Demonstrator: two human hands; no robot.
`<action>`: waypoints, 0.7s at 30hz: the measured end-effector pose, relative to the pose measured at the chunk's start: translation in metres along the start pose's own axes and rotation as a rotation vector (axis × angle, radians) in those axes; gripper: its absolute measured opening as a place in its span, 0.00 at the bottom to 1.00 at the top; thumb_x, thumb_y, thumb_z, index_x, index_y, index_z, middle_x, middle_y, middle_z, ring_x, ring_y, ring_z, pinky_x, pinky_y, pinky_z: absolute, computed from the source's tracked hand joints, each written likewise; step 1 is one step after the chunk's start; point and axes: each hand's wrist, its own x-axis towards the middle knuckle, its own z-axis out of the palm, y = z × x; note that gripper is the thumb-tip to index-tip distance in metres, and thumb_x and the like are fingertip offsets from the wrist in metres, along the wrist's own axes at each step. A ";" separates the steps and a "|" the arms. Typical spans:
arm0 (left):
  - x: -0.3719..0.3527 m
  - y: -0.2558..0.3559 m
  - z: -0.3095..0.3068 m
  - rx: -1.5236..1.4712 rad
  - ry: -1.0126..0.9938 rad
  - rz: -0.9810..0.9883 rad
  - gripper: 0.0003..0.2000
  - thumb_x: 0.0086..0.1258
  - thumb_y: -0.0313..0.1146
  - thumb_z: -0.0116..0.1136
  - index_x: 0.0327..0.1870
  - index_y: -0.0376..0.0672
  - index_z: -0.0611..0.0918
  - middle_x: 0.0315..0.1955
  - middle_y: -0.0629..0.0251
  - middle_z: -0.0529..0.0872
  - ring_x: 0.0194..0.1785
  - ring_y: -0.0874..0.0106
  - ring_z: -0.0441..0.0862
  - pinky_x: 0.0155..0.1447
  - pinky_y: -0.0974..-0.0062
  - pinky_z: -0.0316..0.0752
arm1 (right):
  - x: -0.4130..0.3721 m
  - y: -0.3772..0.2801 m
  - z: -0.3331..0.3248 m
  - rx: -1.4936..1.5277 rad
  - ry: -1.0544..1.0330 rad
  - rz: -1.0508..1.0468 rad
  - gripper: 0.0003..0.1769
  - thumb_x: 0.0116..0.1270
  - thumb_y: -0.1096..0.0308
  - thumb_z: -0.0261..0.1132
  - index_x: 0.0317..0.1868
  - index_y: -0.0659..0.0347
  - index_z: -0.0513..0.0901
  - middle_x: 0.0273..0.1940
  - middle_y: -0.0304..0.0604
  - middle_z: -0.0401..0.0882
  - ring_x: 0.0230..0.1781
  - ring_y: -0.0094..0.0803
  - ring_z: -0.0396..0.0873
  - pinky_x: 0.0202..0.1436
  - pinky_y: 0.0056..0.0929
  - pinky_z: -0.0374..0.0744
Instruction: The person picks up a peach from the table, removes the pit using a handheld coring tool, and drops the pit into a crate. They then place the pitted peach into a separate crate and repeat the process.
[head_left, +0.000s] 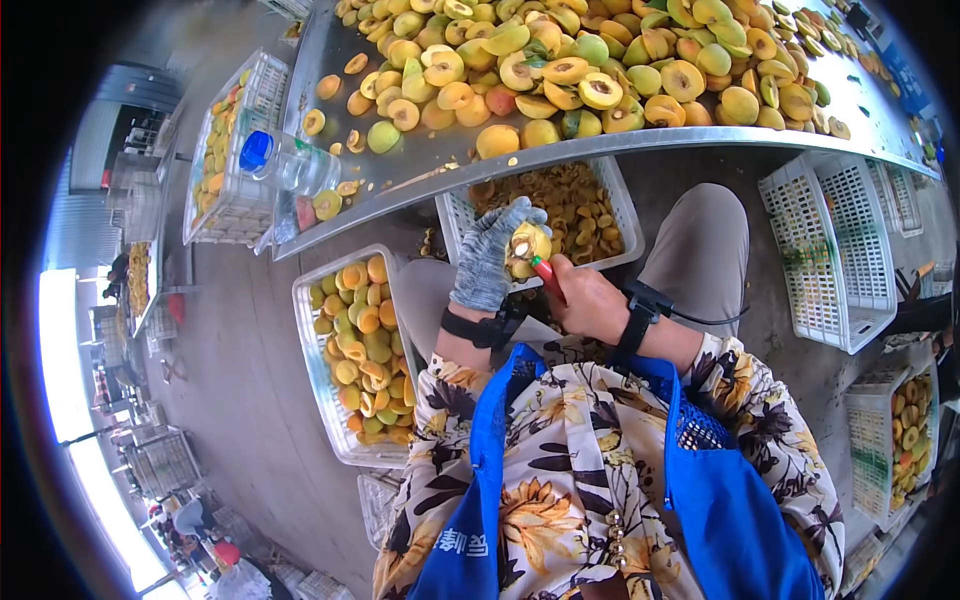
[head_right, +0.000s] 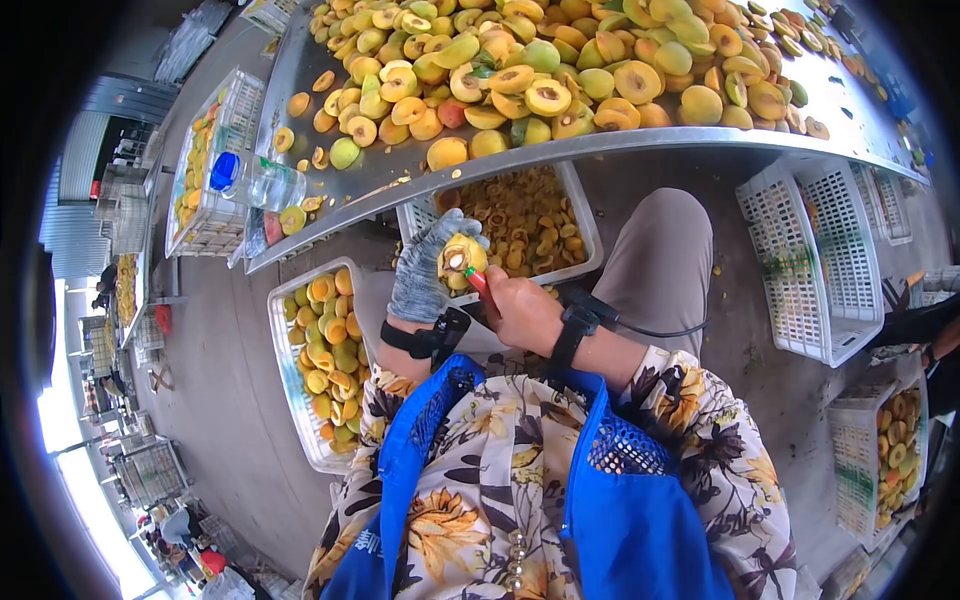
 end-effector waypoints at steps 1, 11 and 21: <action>-0.003 -0.001 0.004 -0.011 0.013 0.051 0.09 0.63 0.33 0.59 0.38 0.36 0.80 0.32 0.59 0.83 0.34 0.70 0.81 0.38 0.76 0.78 | 0.001 -0.001 -0.002 0.052 0.008 0.025 0.12 0.52 0.75 0.57 0.36 0.69 0.65 0.21 0.61 0.74 0.26 0.57 0.75 0.29 0.47 0.72; -0.009 -0.008 -0.001 0.034 0.215 0.164 0.07 0.61 0.28 0.60 0.38 0.36 0.80 0.31 0.62 0.82 0.33 0.70 0.81 0.37 0.75 0.78 | 0.002 0.003 0.018 0.110 0.031 0.076 0.12 0.55 0.68 0.60 0.38 0.65 0.71 0.23 0.58 0.75 0.25 0.55 0.76 0.26 0.40 0.73; -0.009 0.016 0.005 0.162 -0.097 0.065 0.06 0.61 0.30 0.60 0.32 0.37 0.82 0.26 0.62 0.83 0.30 0.72 0.81 0.33 0.74 0.77 | 0.000 -0.030 -0.022 0.755 -0.366 0.356 0.08 0.58 0.71 0.54 0.39 0.61 0.70 0.19 0.36 0.69 0.12 0.22 0.68 0.14 0.23 0.67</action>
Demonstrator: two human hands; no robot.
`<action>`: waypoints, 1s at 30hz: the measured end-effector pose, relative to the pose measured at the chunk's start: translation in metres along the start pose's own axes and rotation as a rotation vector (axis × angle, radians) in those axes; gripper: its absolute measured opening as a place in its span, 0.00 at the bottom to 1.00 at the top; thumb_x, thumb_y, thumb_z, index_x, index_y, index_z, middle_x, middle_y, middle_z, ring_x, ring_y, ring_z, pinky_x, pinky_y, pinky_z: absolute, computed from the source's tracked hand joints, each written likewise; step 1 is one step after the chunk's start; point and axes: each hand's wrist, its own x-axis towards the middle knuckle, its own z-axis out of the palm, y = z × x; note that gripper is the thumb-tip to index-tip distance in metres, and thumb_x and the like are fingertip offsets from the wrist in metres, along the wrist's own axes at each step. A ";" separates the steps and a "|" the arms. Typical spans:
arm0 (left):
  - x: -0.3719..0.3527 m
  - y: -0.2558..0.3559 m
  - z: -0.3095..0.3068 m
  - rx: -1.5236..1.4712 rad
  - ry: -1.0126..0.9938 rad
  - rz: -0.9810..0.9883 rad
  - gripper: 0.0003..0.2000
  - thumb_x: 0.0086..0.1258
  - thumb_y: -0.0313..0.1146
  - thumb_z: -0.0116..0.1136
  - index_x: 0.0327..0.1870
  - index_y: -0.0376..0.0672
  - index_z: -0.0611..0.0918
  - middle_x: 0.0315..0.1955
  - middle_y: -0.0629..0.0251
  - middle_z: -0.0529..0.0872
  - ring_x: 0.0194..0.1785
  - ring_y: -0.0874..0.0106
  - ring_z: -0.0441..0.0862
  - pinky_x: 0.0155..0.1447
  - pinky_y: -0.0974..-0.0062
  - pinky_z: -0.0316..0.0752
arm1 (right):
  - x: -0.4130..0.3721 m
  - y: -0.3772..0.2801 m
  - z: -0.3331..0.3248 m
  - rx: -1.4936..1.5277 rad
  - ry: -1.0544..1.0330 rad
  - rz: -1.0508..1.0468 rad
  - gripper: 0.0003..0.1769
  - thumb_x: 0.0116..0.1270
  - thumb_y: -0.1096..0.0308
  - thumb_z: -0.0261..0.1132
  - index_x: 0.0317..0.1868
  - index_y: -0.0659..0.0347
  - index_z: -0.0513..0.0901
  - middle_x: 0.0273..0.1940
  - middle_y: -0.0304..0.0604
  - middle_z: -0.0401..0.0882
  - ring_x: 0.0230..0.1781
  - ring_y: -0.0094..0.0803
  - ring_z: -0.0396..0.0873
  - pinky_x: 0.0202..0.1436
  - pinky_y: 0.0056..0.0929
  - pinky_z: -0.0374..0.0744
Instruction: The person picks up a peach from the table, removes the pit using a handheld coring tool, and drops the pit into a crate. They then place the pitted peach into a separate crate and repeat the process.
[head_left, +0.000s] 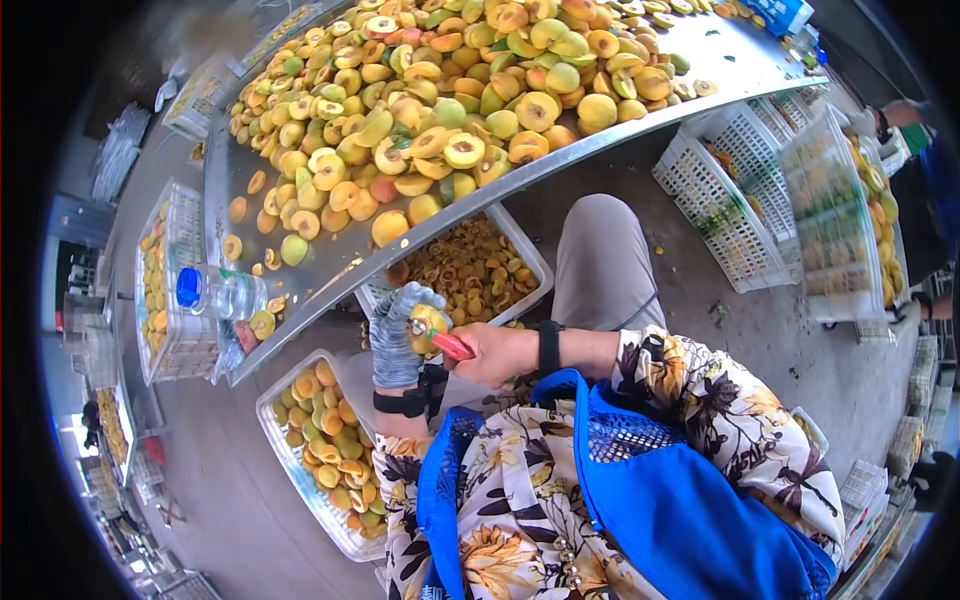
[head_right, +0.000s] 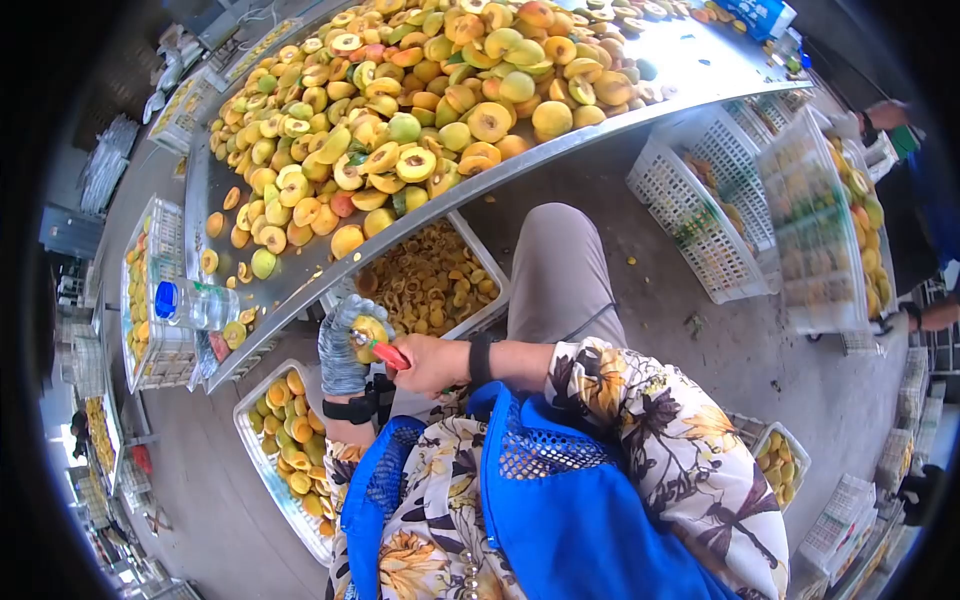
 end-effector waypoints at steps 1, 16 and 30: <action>0.003 -0.003 0.000 0.000 -0.014 -0.009 0.06 0.61 0.30 0.60 0.32 0.37 0.82 0.26 0.62 0.83 0.30 0.72 0.81 0.33 0.74 0.77 | 0.002 0.002 0.002 0.071 -0.002 0.017 0.08 0.58 0.72 0.54 0.39 0.61 0.70 0.18 0.35 0.68 0.11 0.21 0.66 0.13 0.22 0.66; 0.014 -0.023 0.003 0.041 0.159 0.238 0.09 0.60 0.34 0.63 0.31 0.36 0.80 0.24 0.60 0.83 0.27 0.70 0.81 0.31 0.77 0.77 | 0.011 0.019 -0.003 0.388 -0.182 0.189 0.11 0.57 0.75 0.53 0.42 0.59 0.69 0.18 0.33 0.64 0.10 0.18 0.60 0.11 0.21 0.61; 0.026 -0.031 -0.012 0.273 0.266 0.265 0.12 0.64 0.39 0.58 0.38 0.37 0.77 0.24 0.60 0.82 0.23 0.69 0.80 0.29 0.77 0.78 | 0.021 0.020 -0.003 0.525 -0.244 0.255 0.12 0.58 0.77 0.52 0.44 0.59 0.68 0.17 0.32 0.62 0.10 0.15 0.58 0.10 0.19 0.59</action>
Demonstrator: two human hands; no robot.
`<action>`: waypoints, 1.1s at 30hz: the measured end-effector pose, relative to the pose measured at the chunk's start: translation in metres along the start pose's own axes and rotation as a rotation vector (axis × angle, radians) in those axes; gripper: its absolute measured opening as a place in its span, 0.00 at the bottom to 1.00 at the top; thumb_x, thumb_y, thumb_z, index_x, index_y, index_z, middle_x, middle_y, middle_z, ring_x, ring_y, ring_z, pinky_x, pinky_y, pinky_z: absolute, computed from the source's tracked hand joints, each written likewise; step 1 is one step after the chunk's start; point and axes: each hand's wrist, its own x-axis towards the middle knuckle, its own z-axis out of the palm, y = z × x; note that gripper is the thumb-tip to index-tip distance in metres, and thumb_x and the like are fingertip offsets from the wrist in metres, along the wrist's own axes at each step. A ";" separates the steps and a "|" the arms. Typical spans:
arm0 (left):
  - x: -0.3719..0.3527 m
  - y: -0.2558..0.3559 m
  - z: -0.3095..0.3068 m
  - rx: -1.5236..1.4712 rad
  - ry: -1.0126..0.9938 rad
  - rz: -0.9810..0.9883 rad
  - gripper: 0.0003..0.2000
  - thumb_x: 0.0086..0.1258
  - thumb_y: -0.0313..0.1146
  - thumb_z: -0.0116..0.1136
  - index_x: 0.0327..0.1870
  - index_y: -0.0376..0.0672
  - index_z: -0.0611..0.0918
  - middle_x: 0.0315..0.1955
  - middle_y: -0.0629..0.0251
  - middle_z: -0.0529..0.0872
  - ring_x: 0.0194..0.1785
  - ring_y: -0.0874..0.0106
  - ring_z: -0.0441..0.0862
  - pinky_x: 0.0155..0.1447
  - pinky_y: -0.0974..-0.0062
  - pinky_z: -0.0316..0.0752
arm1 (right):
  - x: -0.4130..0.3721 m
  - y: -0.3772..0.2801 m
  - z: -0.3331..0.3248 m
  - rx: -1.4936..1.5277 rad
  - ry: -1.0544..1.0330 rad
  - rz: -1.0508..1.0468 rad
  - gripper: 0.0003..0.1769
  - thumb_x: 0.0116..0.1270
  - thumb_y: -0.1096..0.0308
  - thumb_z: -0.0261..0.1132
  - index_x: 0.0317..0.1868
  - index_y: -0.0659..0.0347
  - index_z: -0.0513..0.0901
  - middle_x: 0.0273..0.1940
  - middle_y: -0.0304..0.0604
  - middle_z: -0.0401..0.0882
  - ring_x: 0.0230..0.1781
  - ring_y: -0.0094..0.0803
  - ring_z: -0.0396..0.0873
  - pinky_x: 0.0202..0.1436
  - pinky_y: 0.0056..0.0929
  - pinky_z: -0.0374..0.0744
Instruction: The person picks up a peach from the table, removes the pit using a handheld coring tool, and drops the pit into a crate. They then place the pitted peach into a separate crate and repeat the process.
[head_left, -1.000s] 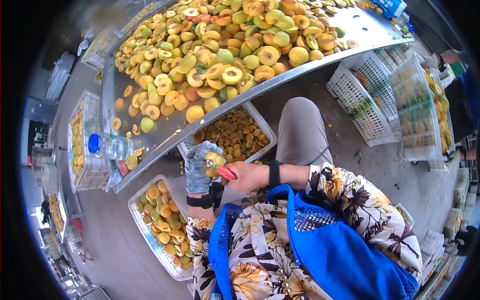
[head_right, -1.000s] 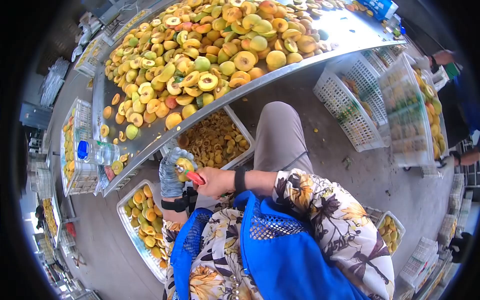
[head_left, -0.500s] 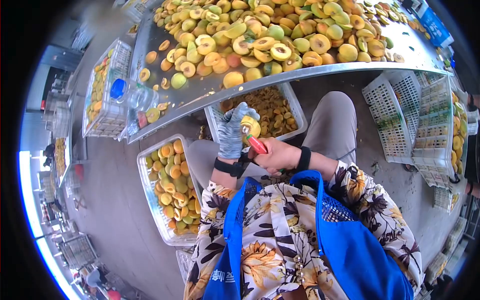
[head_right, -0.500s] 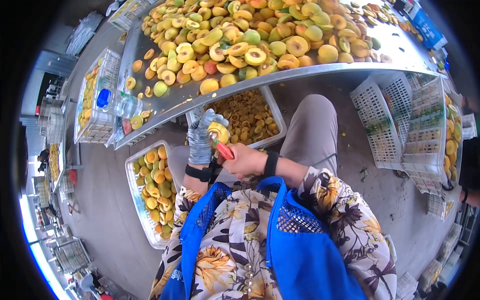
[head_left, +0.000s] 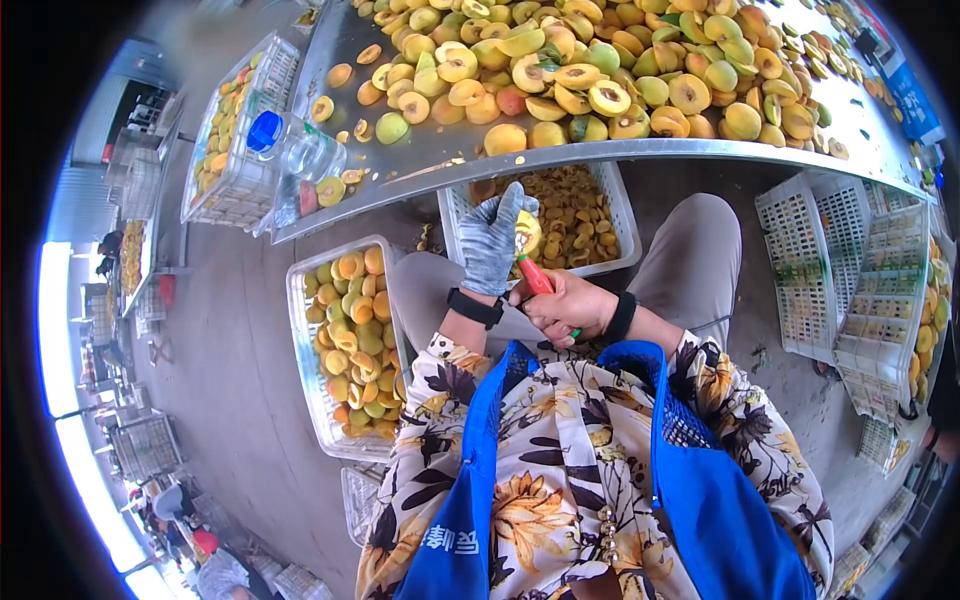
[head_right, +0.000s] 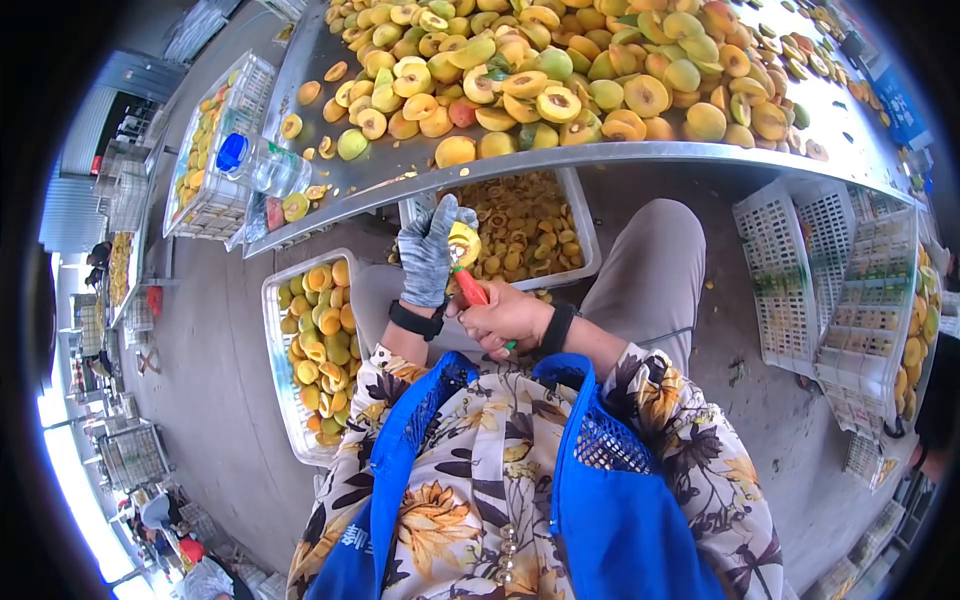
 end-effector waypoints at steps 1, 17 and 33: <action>0.002 0.002 0.002 0.002 0.008 0.005 0.12 0.64 0.39 0.58 0.38 0.37 0.77 0.24 0.60 0.82 0.23 0.69 0.80 0.29 0.77 0.78 | 0.001 -0.001 -0.001 0.088 -0.065 -0.001 0.13 0.59 0.77 0.53 0.45 0.58 0.68 0.17 0.31 0.62 0.10 0.15 0.58 0.10 0.19 0.59; -0.057 0.004 -0.158 -0.249 0.762 -0.129 0.17 0.66 0.48 0.53 0.31 0.42 0.80 0.26 0.67 0.81 0.26 0.75 0.79 0.29 0.76 0.76 | 0.045 -0.014 -0.099 -1.370 0.845 -0.392 0.21 0.55 0.55 0.64 0.37 0.63 0.69 0.27 0.56 0.77 0.31 0.55 0.77 0.35 0.45 0.75; 0.031 0.067 -0.070 1.110 0.208 0.759 0.16 0.56 0.35 0.64 0.44 0.41 0.79 0.40 0.59 0.83 0.42 0.62 0.80 0.47 0.71 0.74 | 0.031 0.009 -0.059 -1.152 0.733 -0.391 0.23 0.54 0.57 0.64 0.41 0.67 0.68 0.31 0.63 0.76 0.34 0.59 0.76 0.37 0.47 0.74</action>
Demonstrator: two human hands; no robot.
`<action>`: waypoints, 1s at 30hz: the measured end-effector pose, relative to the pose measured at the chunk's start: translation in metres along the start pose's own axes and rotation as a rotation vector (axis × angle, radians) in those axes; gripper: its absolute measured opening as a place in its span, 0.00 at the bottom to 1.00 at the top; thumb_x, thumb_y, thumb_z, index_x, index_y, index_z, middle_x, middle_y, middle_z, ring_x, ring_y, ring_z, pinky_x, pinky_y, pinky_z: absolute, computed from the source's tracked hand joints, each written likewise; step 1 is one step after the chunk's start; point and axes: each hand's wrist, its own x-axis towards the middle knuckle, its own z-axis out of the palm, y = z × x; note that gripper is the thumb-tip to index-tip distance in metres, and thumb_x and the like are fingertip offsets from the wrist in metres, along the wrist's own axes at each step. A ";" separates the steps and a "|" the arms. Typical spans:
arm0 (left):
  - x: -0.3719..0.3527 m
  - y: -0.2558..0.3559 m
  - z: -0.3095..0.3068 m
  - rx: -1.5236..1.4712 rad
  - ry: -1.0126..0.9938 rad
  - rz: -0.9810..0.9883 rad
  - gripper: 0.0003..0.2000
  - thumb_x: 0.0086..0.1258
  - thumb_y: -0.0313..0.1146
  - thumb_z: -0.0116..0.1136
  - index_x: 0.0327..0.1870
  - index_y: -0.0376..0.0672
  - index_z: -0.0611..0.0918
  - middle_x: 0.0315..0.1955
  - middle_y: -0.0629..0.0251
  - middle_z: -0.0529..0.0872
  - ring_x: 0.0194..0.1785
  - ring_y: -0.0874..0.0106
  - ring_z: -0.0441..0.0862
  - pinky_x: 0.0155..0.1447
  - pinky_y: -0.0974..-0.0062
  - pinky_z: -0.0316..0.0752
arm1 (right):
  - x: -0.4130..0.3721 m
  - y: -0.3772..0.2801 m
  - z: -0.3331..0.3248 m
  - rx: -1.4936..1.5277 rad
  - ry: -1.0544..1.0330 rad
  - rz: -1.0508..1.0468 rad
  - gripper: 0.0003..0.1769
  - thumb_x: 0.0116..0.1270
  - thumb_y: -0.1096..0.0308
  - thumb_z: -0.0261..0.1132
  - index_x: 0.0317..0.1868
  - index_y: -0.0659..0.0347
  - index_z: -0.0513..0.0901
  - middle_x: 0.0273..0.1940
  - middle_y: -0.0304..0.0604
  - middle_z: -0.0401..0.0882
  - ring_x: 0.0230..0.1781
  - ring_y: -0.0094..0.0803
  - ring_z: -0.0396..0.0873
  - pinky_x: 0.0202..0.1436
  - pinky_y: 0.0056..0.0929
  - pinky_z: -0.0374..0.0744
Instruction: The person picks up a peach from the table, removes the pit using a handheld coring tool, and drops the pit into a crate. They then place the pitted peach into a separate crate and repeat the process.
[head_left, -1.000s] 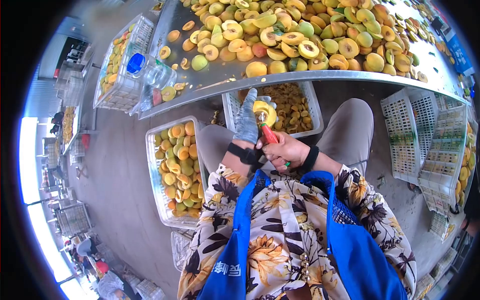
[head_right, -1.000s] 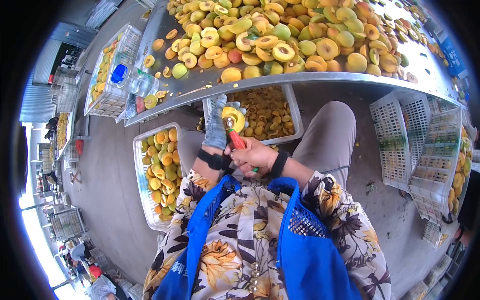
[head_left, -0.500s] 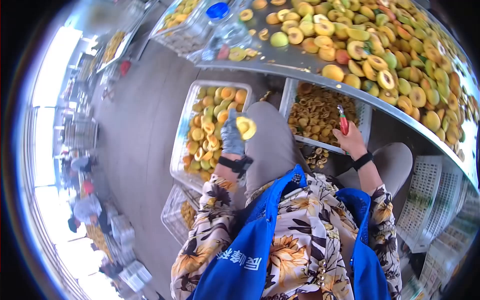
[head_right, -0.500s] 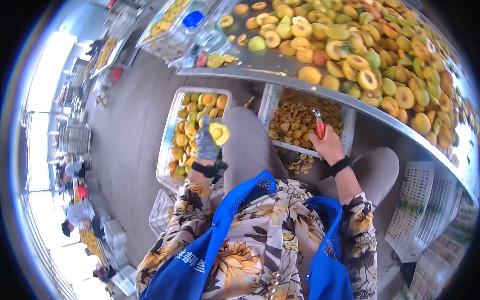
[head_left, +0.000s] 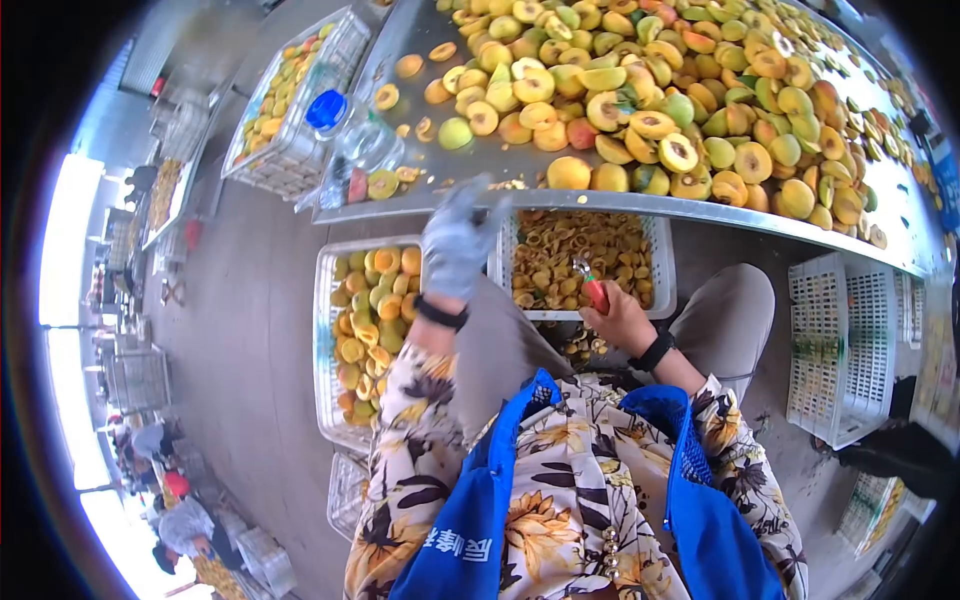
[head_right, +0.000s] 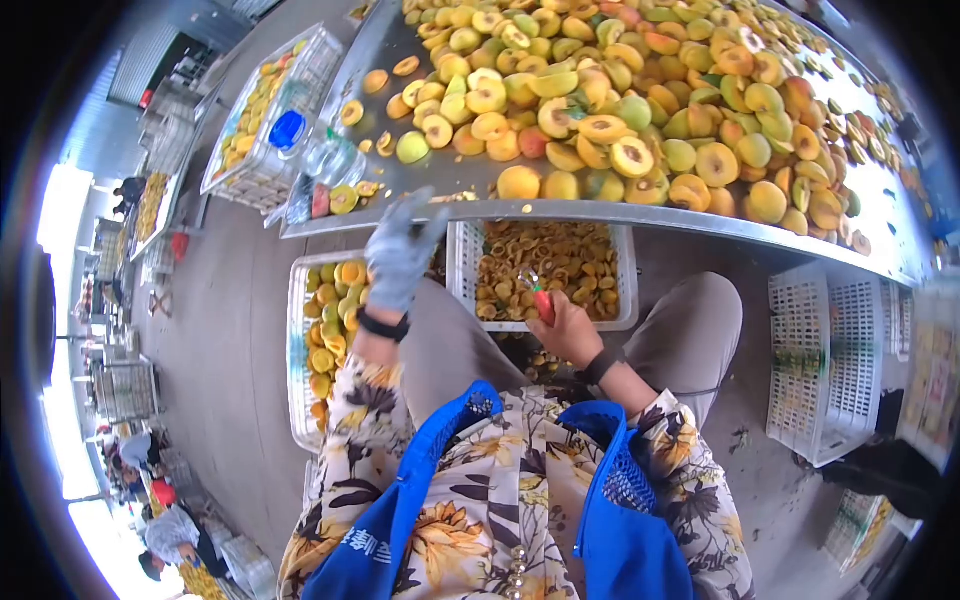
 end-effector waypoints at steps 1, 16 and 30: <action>0.019 0.003 0.029 0.111 -0.065 0.035 0.19 0.56 0.43 0.63 0.45 0.42 0.78 0.41 0.58 0.82 0.44 0.59 0.80 0.48 0.67 0.74 | -0.003 0.001 -0.003 0.045 -0.008 0.009 0.23 0.55 0.58 0.64 0.42 0.67 0.68 0.31 0.63 0.76 0.35 0.58 0.76 0.37 0.47 0.74; 0.046 0.018 0.050 -1.319 -0.423 -0.628 0.30 0.48 0.27 0.63 0.58 0.39 0.70 0.50 0.57 0.76 0.49 0.67 0.78 0.52 0.69 0.77 | -0.022 -0.011 -0.038 0.155 0.345 -0.223 0.23 0.55 0.66 0.64 0.49 0.63 0.69 0.28 0.58 0.77 0.31 0.54 0.77 0.32 0.43 0.74; -0.041 0.057 0.074 -1.331 -0.092 -0.822 0.17 0.70 0.45 0.48 0.48 0.40 0.75 0.40 0.61 0.80 0.42 0.71 0.79 0.49 0.74 0.75 | -0.018 -0.043 -0.036 0.072 0.224 -0.277 0.19 0.58 0.65 0.62 0.46 0.65 0.67 0.23 0.59 0.75 0.27 0.56 0.76 0.29 0.47 0.73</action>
